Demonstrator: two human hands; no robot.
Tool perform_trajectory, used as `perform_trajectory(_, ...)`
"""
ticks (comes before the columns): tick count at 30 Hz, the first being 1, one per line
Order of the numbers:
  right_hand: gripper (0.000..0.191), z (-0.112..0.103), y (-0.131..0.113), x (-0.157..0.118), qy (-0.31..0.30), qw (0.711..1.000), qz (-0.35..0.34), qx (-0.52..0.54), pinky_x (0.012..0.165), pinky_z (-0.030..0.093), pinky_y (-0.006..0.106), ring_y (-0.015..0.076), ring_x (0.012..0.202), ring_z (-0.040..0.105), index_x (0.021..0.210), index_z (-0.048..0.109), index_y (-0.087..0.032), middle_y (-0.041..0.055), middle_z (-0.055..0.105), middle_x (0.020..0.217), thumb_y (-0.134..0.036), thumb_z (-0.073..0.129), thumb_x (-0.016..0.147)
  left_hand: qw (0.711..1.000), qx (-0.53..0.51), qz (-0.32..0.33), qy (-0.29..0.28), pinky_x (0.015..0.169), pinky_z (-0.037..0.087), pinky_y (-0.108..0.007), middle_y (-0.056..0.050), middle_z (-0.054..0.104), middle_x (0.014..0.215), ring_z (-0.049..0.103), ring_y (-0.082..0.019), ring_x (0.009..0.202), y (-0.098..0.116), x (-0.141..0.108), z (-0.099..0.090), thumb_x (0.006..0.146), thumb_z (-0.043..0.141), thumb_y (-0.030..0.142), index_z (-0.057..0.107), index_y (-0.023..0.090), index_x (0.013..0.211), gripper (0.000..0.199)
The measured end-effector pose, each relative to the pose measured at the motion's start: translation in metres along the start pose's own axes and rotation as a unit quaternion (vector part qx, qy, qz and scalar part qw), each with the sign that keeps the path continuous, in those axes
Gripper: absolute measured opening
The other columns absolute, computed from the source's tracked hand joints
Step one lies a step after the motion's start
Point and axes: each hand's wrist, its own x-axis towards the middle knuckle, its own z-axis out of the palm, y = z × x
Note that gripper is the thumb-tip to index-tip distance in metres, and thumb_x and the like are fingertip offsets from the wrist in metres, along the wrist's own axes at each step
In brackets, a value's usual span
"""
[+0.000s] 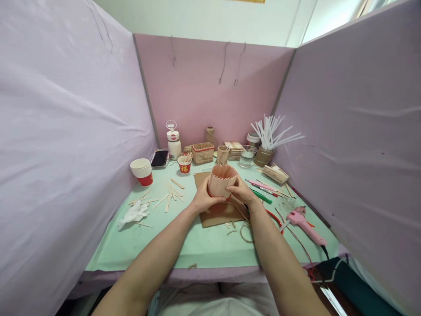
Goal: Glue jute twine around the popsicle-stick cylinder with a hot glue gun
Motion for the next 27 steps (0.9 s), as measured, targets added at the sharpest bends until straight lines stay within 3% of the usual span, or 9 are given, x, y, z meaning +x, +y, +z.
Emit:
perform_trajectory(5, 0.081, 0.0, -0.001, 0.0, 0.003, 1.0, 0.0, -0.031, 0.1, 0.042, 0.042, 0.0274, 0.12, 0.051, 0.131, 0.044, -0.027, 0.005, 0.058, 0.127, -0.034, 0.081, 0.059, 1.0, -0.017, -0.011, 0.007, 0.091, 0.047, -0.04, -0.01, 0.058, 0.122, 0.055, -0.028, 0.112, 0.003, -0.002, -0.001, 0.054, 0.084, 0.038, 0.044, 0.019, 0.125, 0.084)
perform_trajectory(10, 0.079, 0.008, -0.004, 0.0, 0.04, 0.998, -0.004, -0.043, 0.099, 0.043, 0.04, 0.0274, 0.119, 0.052, 0.128, 0.045, -0.024, 0.0063, 0.058, 0.127, -0.035, 0.08, 0.057, 0.999, -0.05, -0.01, -0.001, 0.098, 0.043, -0.042, -0.012, 0.053, 0.13, 0.05, -0.03, 0.12, -0.009, 0.003, -0.001, 0.057, 0.083, 0.034, 0.04, 0.02, 0.131, 0.086)
perform_trajectory(14, 0.077, 0.022, 0.001, 0.006, 0.134, 0.988, -0.023, -0.08, 0.098, 0.044, 0.04, 0.0263, 0.118, 0.052, 0.129, 0.041, -0.022, 0.0091, 0.055, 0.13, -0.034, 0.076, 0.061, 0.993, -0.111, -0.019, 0.029, 0.107, 0.036, -0.043, -0.016, 0.037, 0.146, 0.039, -0.03, 0.132, -0.025, 0.011, 0.003, 0.063, 0.078, 0.033, 0.027, 0.019, 0.141, 0.094)
perform_trajectory(17, 0.078, 0.029, 0.008, 0.009, 0.19, 0.969, -0.011, -0.16, 0.101, 0.041, 0.042, 0.0259, 0.117, 0.052, 0.127, 0.043, -0.021, 0.0099, 0.055, 0.128, -0.033, 0.077, 0.058, 0.994, -0.1, -0.041, 0.025, 0.108, 0.034, -0.045, -0.017, 0.039, 0.144, 0.04, -0.031, 0.132, -0.029, 0.013, 0.003, 0.058, 0.082, 0.033, 0.027, 0.018, 0.141, 0.1)
perform_trajectory(21, 0.086, 0.027, 0.01, 0.01, 0.136, 0.975, -0.016, -0.176, 0.104, 0.038, 0.04, 0.0254, 0.12, 0.05, 0.135, 0.037, -0.021, 0.0108, 0.049, 0.136, -0.036, 0.076, 0.06, 0.991, -0.102, -0.073, 0.043, 0.108, 0.035, -0.046, -0.016, 0.047, 0.139, 0.043, -0.032, 0.129, -0.023, 0.011, -0.003, 0.06, 0.081, 0.035, 0.036, 0.017, 0.136, 0.09)
perform_trajectory(27, 0.068, 0.021, 0.007, 0.005, 0.069, 0.985, -0.012, -0.158, 0.106, 0.035, 0.041, 0.0264, 0.126, 0.046, 0.134, 0.042, -0.02, 0.0107, 0.05, 0.137, -0.05, 0.061, 0.076, 0.946, -0.306, -0.103, 0.002, 0.103, 0.04, -0.048, -0.015, 0.047, 0.14, 0.049, -0.032, 0.125, -0.017, 0.012, -0.007, 0.07, 0.074, 0.035, 0.038, 0.021, 0.134, 0.075)
